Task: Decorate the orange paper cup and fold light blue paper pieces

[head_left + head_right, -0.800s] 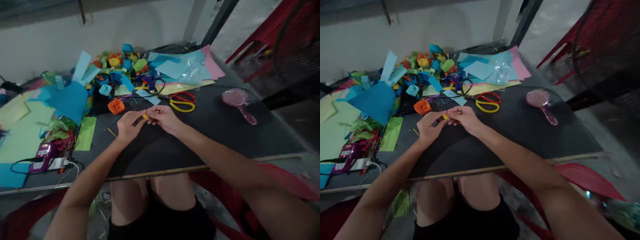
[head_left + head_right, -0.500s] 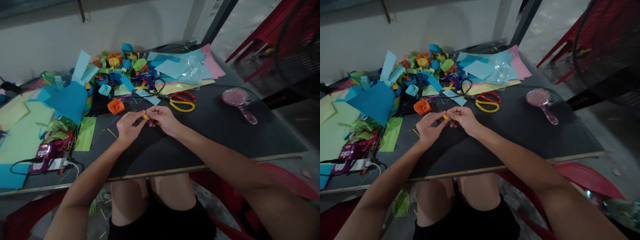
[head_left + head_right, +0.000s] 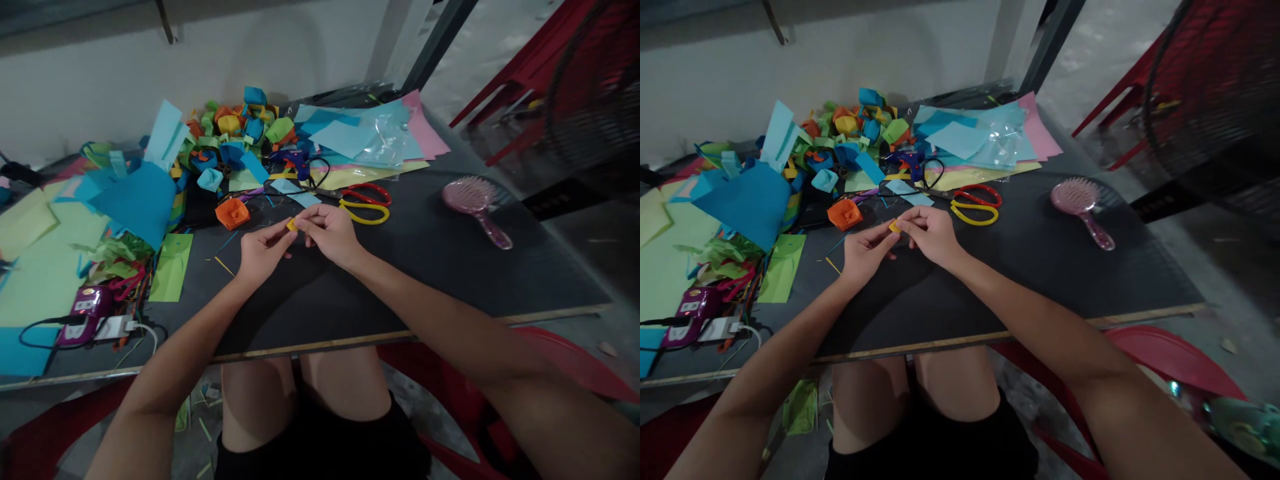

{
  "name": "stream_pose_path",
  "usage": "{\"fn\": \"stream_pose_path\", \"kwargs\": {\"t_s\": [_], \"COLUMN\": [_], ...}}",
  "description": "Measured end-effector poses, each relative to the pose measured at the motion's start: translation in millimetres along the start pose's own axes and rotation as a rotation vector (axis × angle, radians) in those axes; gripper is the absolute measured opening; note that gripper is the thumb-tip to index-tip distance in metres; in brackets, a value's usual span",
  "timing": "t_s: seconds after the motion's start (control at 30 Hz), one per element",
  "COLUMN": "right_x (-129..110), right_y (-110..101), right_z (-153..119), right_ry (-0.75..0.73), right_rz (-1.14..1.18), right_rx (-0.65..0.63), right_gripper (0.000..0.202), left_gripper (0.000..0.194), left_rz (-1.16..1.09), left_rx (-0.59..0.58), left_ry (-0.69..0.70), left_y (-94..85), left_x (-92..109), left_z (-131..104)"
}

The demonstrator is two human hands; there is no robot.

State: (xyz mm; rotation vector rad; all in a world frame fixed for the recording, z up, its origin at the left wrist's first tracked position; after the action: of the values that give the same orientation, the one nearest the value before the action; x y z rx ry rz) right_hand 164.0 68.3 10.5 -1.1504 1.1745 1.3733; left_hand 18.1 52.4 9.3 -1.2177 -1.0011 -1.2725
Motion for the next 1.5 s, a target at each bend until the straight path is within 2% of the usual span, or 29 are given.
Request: {"fn": "stream_pose_path", "kwargs": {"t_s": [0.1,0.27,0.43,0.57,0.7,0.87,1.2,1.33,1.43,1.5], "right_x": [-1.4,1.5,3.2,2.4,-0.9,-1.5,-0.6,2.4,4.5,4.5], "right_y": [-0.1,3.7,4.2,3.0,2.2,2.1,4.5,3.5,3.6,4.4], "right_z": [-0.6,-0.7,0.0,0.5,-0.7,-2.2,-5.4,-2.5,0.2,0.6], "right_ry": [-0.041,-0.024,-0.012,-0.02,-0.093,-0.14,-0.183,-0.176,-0.146,-0.131], "right_rz": [-0.067,-0.073,-0.055,-0.068,-0.131,-0.178,-0.259,-0.236,-0.177,-0.151], "right_rx": [-0.019,-0.089,-0.1,-0.107,-0.119,-0.117,-0.107,-0.109,-0.122,-0.127], "right_gripper": [0.037,0.039,0.042,0.041,0.036,0.029,0.023,0.026,0.031,0.033], "left_gripper": [0.039,0.033,0.031,0.036,0.031,0.026,0.027,0.034,0.039,0.035], "left_rz": [-0.116,-0.231,-0.172,-0.03,0.037,-0.018,-0.039,0.011,0.086,0.154], "left_rx": [0.023,0.07,0.063,0.032,0.03,-0.005,0.063,-0.014,-0.13,-0.179], "left_ry": [-0.075,-0.127,-0.108,0.015,0.094,0.065,0.011,0.032,0.121,0.203], "left_y": [-1.3,-4.7,-7.2,-9.2,-11.8,-11.9,-14.8,-11.0,-7.7,-7.5], "left_x": [-4.9,-9.7,-8.6,-3.6,-0.3,1.3,-1.6,-3.0,0.8,5.7], "left_z": [2.1,3.2,4.4,6.4,7.8,10.5,9.0,11.6,13.3,13.1]}}
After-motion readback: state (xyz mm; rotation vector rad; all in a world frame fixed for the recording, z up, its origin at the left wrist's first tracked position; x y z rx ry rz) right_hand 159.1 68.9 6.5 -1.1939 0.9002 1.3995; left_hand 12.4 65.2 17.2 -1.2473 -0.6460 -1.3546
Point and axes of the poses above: each hand's wrist, its own z-axis towards the middle knuckle, its own y-axis out of the palm, x = y × z, the point moved 6 cm from there along z, towards the middle knuckle, and after that the axes turned 2 degrees about -z, right-handed, at the moved point
